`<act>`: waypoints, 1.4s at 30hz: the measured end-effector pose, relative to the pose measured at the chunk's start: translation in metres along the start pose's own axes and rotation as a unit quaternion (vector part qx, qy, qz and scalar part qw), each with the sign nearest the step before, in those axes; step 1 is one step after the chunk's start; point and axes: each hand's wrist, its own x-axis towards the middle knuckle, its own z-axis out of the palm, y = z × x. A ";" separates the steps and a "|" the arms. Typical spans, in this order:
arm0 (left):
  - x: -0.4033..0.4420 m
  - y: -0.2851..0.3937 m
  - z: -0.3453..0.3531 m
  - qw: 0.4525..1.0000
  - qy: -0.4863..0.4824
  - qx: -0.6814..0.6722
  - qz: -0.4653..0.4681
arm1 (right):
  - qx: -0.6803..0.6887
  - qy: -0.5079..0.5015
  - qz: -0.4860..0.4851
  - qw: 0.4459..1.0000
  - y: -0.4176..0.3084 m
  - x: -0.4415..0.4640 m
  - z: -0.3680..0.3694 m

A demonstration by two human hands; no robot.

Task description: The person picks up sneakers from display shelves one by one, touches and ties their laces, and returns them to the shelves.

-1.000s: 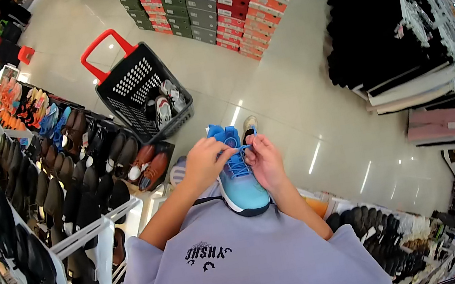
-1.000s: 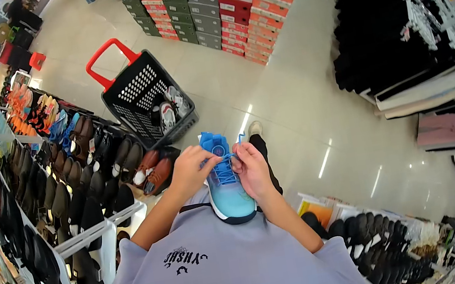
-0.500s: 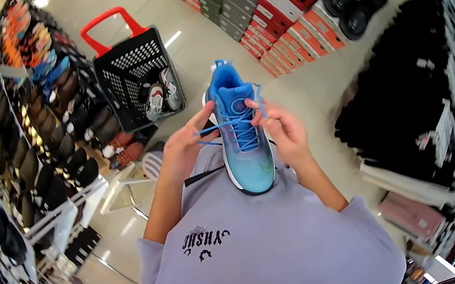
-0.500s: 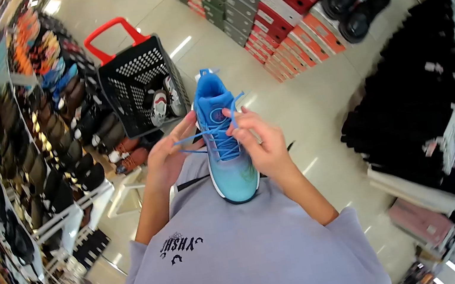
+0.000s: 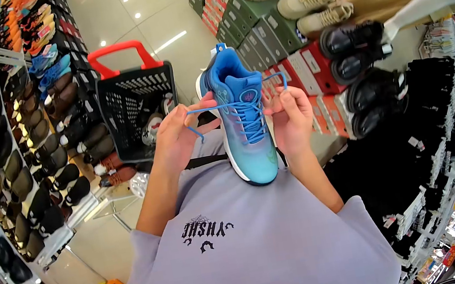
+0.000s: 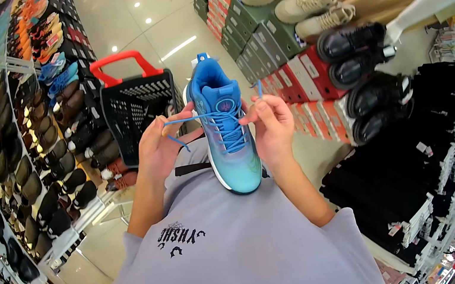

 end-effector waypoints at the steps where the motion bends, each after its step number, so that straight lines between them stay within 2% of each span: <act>1: 0.018 0.016 0.006 0.999 -0.020 0.031 0.011 | -0.113 -0.004 -0.032 0.993 -0.004 0.018 0.011; 2: 0.035 0.032 0.011 0.996 -0.039 0.074 -0.007 | -0.206 -0.014 -0.066 0.976 -0.006 0.034 0.020; 3: 0.050 0.046 0.019 0.996 -0.042 0.075 -0.005 | -0.334 -0.009 -0.047 0.941 -0.019 0.046 0.041; 4: 0.062 0.057 0.028 0.974 -0.044 0.219 0.022 | -0.425 -0.060 -0.156 0.889 -0.014 0.067 0.046; 5: 0.073 0.069 0.040 0.932 -0.043 0.358 0.045 | -0.505 -0.108 -0.257 0.817 -0.010 0.086 0.049; 6: 0.081 0.085 0.058 0.872 -0.081 0.476 0.081 | -0.503 -0.105 -0.252 0.820 -0.012 0.097 0.056; 7: 0.091 0.093 0.069 0.838 -0.094 0.525 0.110 | -0.546 -0.127 -0.241 0.792 -0.019 0.109 0.067; 8: 0.102 0.098 0.072 0.781 -0.122 0.593 0.151 | -0.586 -0.151 -0.237 0.760 -0.025 0.124 0.076; 9: 0.113 0.103 0.073 0.715 -0.147 0.656 0.192 | -0.580 -0.156 -0.242 0.762 -0.027 0.139 0.082; 10: 0.126 0.109 0.072 0.713 -0.141 0.659 0.193 | -0.594 -0.206 -0.223 0.745 -0.029 0.152 0.087; 11: 0.141 0.114 0.070 0.694 -0.139 0.667 0.233 | -0.606 -0.258 -0.203 0.725 -0.029 0.165 0.090; 12: 0.154 0.120 0.068 0.673 -0.133 0.674 0.273 | -0.584 -0.294 -0.200 0.730 -0.026 0.180 0.092; 16: 0.196 0.134 0.052 0.696 -0.071 0.666 0.259 | -0.599 -0.342 -0.193 0.698 -0.019 0.231 0.112; 17: 0.205 0.140 0.049 0.691 -0.051 0.670 0.266 | -0.600 -0.322 -0.195 0.706 -0.015 0.244 0.114; 19: 0.222 0.153 0.044 0.647 0.023 0.678 0.348 | -0.541 -0.295 -0.147 0.774 -0.002 0.270 0.120; 20: 0.233 0.155 0.043 0.619 0.146 0.667 0.387 | -0.426 -0.241 -0.020 0.872 0.003 0.281 0.119; 21: 0.240 0.160 0.039 0.608 0.171 0.669 0.391 | -0.300 -0.180 0.114 0.930 0.008 0.294 0.123; 22: 0.247 0.164 0.034 0.558 0.212 0.674 0.436 | -0.233 -0.172 0.147 0.946 0.010 0.312 0.130; 23: 0.255 0.167 0.027 0.502 0.251 0.676 0.477 | -0.254 -0.180 0.151 0.938 0.014 0.333 0.136; 24: 0.265 0.167 0.017 0.476 0.183 0.700 0.500 | -0.247 -0.197 0.168 0.934 0.019 0.354 0.143; 25: 0.279 0.170 0.011 0.464 0.202 0.702 0.502 | -0.241 -0.210 0.185 0.929 0.024 0.375 0.149; 27: 0.316 0.172 0.007 0.490 0.135 0.750 0.423 | -0.238 -0.240 0.232 0.912 0.030 0.414 0.161; 28: 0.334 0.170 -0.002 0.535 0.170 0.721 0.407 | -0.237 -0.246 0.255 0.905 0.038 0.433 0.166; 29: 0.347 0.177 -0.010 0.525 0.188 0.720 0.412 | -0.236 -0.251 0.277 0.897 0.046 0.452 0.170; 31: 0.370 0.190 -0.026 0.595 0.168 0.699 0.360 | -0.241 -0.282 0.307 0.876 0.057 0.490 0.173; 33: 0.392 0.198 -0.046 0.589 0.182 0.696 0.368 | -0.289 -0.309 0.352 0.835 0.065 0.523 0.177; 34: 0.402 0.198 -0.058 0.590 0.173 0.694 0.374 | -0.296 -0.335 0.345 0.825 0.069 0.535 0.183; 36: 0.416 0.203 -0.073 0.590 0.174 0.692 0.379 | -0.286 -0.351 0.371 0.811 0.080 0.557 0.194; 39: 0.430 0.209 -0.085 0.593 0.228 0.669 0.387 | -0.258 -0.367 0.431 0.783 0.096 0.582 0.210; 42: 0.436 0.215 -0.099 0.531 0.306 0.688 0.389 | -0.291 -0.378 0.472 0.742 0.118 0.598 0.232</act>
